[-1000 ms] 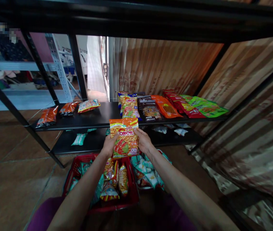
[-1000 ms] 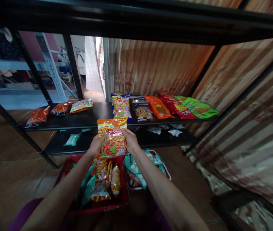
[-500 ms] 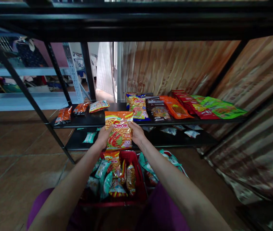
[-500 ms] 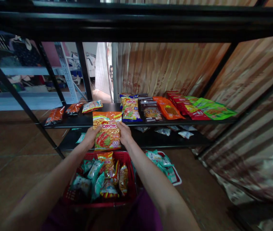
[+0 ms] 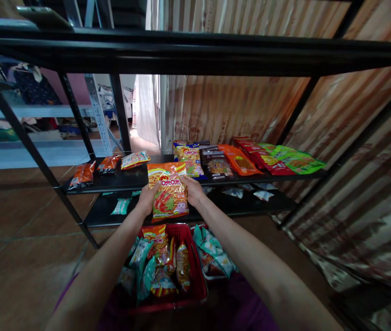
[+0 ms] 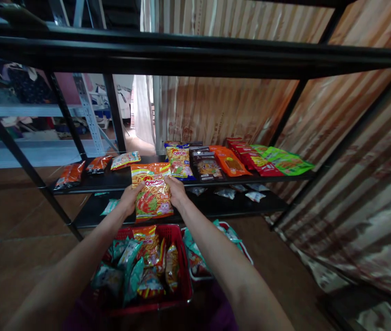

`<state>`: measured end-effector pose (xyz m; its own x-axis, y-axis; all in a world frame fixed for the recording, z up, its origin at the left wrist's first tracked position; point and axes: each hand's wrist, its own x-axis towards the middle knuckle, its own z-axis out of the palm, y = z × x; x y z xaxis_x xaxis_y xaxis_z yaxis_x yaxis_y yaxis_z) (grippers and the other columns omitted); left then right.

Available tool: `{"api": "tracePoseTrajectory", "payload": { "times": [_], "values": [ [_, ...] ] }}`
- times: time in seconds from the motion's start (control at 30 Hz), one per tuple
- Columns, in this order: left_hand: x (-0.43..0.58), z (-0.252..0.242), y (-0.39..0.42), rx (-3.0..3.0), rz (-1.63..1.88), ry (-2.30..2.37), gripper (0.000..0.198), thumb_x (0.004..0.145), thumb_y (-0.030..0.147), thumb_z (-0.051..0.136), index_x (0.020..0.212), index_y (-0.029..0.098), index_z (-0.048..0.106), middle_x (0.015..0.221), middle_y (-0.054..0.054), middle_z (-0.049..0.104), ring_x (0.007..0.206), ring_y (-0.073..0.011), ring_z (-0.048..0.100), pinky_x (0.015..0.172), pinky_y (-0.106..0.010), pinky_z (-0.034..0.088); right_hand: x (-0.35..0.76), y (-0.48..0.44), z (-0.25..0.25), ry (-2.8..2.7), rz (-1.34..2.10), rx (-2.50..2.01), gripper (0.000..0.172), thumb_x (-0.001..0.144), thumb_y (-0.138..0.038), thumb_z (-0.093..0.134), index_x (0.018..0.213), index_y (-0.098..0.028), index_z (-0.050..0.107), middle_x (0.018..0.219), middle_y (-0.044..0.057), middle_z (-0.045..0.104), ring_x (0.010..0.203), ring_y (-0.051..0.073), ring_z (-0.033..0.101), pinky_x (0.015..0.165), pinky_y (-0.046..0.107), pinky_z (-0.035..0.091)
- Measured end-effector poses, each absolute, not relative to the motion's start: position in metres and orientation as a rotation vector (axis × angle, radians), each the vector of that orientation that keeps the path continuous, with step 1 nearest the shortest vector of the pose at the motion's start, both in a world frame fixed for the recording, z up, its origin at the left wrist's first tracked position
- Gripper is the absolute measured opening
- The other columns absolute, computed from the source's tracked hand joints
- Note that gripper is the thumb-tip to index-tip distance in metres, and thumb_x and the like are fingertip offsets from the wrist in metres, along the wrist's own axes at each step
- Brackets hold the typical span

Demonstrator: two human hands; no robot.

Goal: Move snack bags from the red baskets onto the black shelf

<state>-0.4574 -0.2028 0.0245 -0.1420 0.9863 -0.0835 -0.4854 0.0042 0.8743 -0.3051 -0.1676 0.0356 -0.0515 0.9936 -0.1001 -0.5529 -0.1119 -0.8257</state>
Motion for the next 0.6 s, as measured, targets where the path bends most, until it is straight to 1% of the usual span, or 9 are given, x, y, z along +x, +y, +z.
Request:
{"api": "tracePoseTrajectory", "payload": {
  "times": [0.13, 0.27, 0.33, 0.47, 0.6],
  "values": [
    [-0.455, 0.034, -0.182, 0.704, 1.471, 0.905, 0.033, 0.067, 0.036, 0.078, 0.088, 0.014, 0.065, 0.080, -0.010, 0.073, 0.075, -0.0232, 0.070, 0.077, -0.038, 0.056, -0.302, -0.150, 0.048, -0.693, 1.494, -0.849, 0.006, 0.072, -0.016, 0.071, 0.073, -0.018, 0.065, 0.060, 0.000, 0.070, 0.060, 0.018, 0.067, 0.071, 0.034, 0.057],
    [-0.467, 0.041, -0.160, 0.697, 1.465, 0.879, 0.036, 0.071, 0.045, 0.073, 0.086, 0.013, 0.066, 0.082, -0.012, 0.073, 0.077, -0.0240, 0.070, 0.078, -0.037, 0.056, -0.310, -0.129, 0.050, -0.711, 1.517, -0.816, 0.007, 0.072, -0.016, 0.072, 0.073, -0.019, 0.065, 0.061, 0.000, 0.071, 0.063, 0.019, 0.069, 0.072, 0.034, 0.057],
    [-0.476, 0.045, -0.143, 0.715, 1.472, 0.881, 0.036, 0.072, 0.046, 0.072, 0.086, 0.013, 0.066, 0.083, -0.012, 0.073, 0.080, -0.0246, 0.070, 0.079, -0.037, 0.055, -0.317, -0.114, 0.050, -0.714, 1.535, -0.799, 0.009, 0.071, -0.017, 0.073, 0.073, -0.019, 0.065, 0.062, 0.001, 0.071, 0.066, 0.020, 0.070, 0.073, 0.034, 0.057],
    [-0.495, 0.055, -0.100, 0.754, 1.485, 0.927, 0.032, 0.072, 0.041, 0.073, 0.088, 0.014, 0.067, 0.085, -0.011, 0.073, 0.086, -0.0250, 0.070, 0.081, -0.036, 0.055, -0.334, -0.077, 0.054, -0.720, 1.564, -0.774, 0.008, 0.072, -0.017, 0.072, 0.076, -0.018, 0.065, 0.063, 0.001, 0.072, 0.070, 0.021, 0.071, 0.074, 0.036, 0.057],
    [-0.508, 0.059, -0.068, 0.763, 1.511, 0.863, 0.025, 0.073, 0.031, 0.072, 0.092, 0.015, 0.065, 0.086, -0.009, 0.073, 0.084, -0.0234, 0.070, 0.082, -0.037, 0.055, -0.349, -0.045, 0.056, -0.697, 1.562, -0.788, 0.006, 0.077, -0.013, 0.065, 0.076, -0.018, 0.064, 0.062, 0.001, 0.071, 0.070, 0.021, 0.071, 0.075, 0.037, 0.057]
  ]
}}
